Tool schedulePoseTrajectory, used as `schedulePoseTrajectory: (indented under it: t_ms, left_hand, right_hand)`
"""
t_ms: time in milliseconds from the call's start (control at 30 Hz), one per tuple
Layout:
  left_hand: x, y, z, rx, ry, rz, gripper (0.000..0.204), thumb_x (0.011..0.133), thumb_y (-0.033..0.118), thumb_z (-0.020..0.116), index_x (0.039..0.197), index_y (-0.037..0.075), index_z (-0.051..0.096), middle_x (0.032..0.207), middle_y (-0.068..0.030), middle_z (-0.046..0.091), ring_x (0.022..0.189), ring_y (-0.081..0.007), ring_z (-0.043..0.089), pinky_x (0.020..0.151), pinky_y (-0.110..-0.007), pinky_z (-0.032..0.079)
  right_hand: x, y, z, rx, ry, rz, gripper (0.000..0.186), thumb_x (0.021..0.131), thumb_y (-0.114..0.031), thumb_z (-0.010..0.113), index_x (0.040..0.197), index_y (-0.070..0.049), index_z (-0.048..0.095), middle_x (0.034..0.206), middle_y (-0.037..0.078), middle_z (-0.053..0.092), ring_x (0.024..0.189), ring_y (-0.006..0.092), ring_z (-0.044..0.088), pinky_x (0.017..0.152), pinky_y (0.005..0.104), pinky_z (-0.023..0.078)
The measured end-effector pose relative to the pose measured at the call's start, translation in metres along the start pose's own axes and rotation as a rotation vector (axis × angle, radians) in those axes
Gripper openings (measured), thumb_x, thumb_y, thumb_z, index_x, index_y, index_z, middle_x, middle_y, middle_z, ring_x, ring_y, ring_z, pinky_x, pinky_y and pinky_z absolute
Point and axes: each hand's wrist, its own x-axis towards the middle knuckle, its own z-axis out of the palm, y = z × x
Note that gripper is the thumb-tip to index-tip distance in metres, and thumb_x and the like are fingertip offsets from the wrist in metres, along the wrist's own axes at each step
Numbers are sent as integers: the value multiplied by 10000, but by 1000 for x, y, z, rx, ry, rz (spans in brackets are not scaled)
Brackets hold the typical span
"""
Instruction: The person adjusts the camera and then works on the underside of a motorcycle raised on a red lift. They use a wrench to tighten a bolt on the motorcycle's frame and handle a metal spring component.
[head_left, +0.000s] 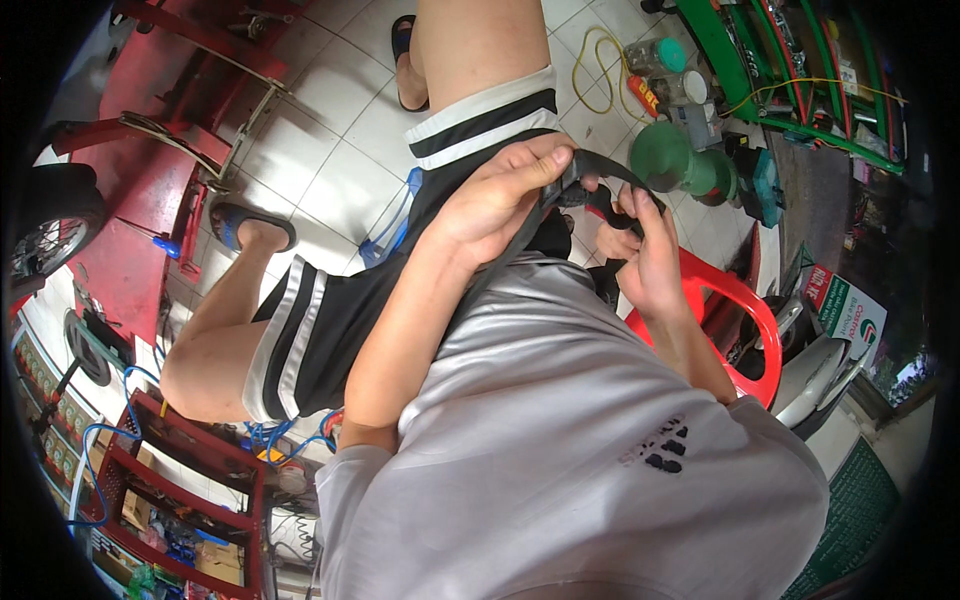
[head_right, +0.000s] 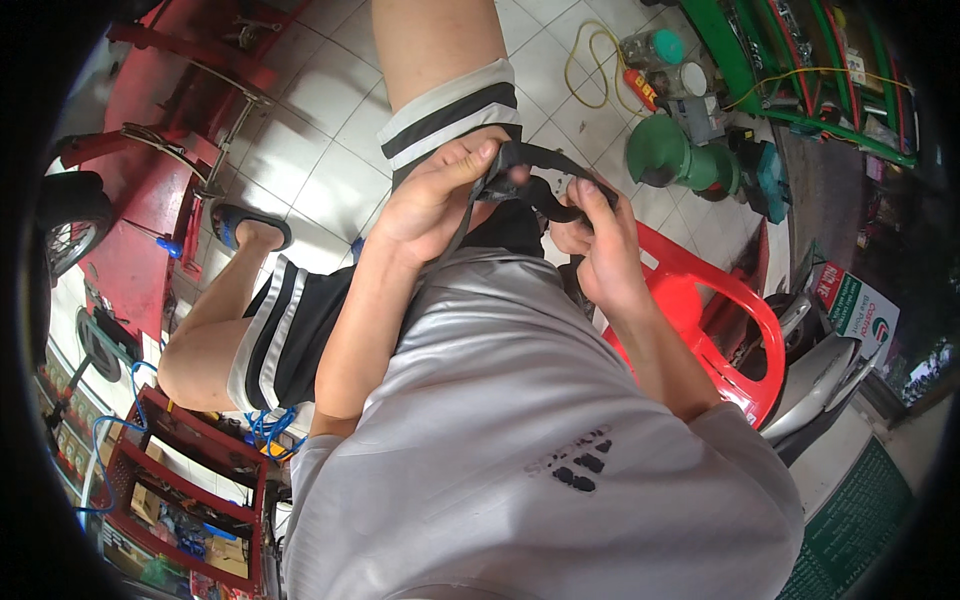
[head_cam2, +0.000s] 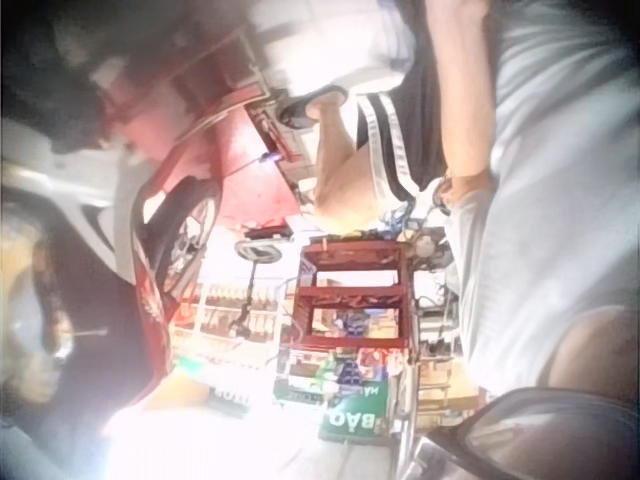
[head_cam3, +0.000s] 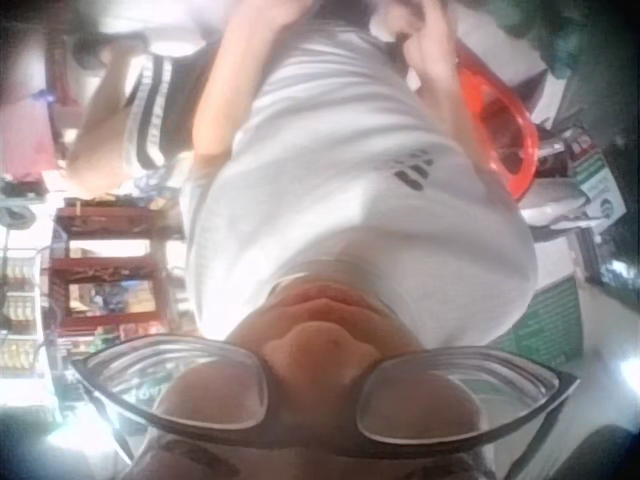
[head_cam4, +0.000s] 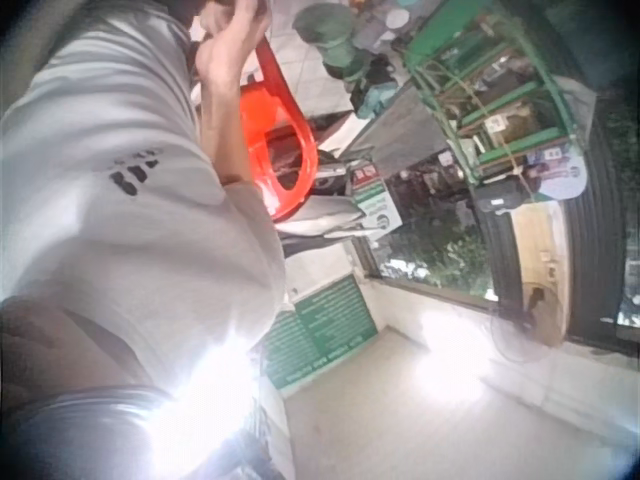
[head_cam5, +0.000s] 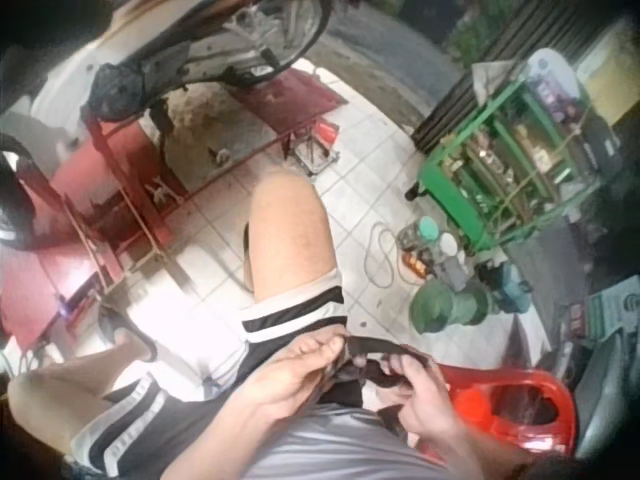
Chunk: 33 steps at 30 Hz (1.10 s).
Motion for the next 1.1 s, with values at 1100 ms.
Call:
schedulePoseTrajectory:
  t_ms: [1100]
  left_hand:
    - [-28, 6, 8, 980, 278, 163, 334, 717, 187, 825, 910, -53, 699, 659, -33, 603, 534, -56, 524, 492, -210, 422]
  right_hand:
    - [23, -4, 19, 13, 367, 66, 221, 988, -325, 510, 914, -120, 476, 707, -40, 436, 498, 13, 288, 412, 208, 183]
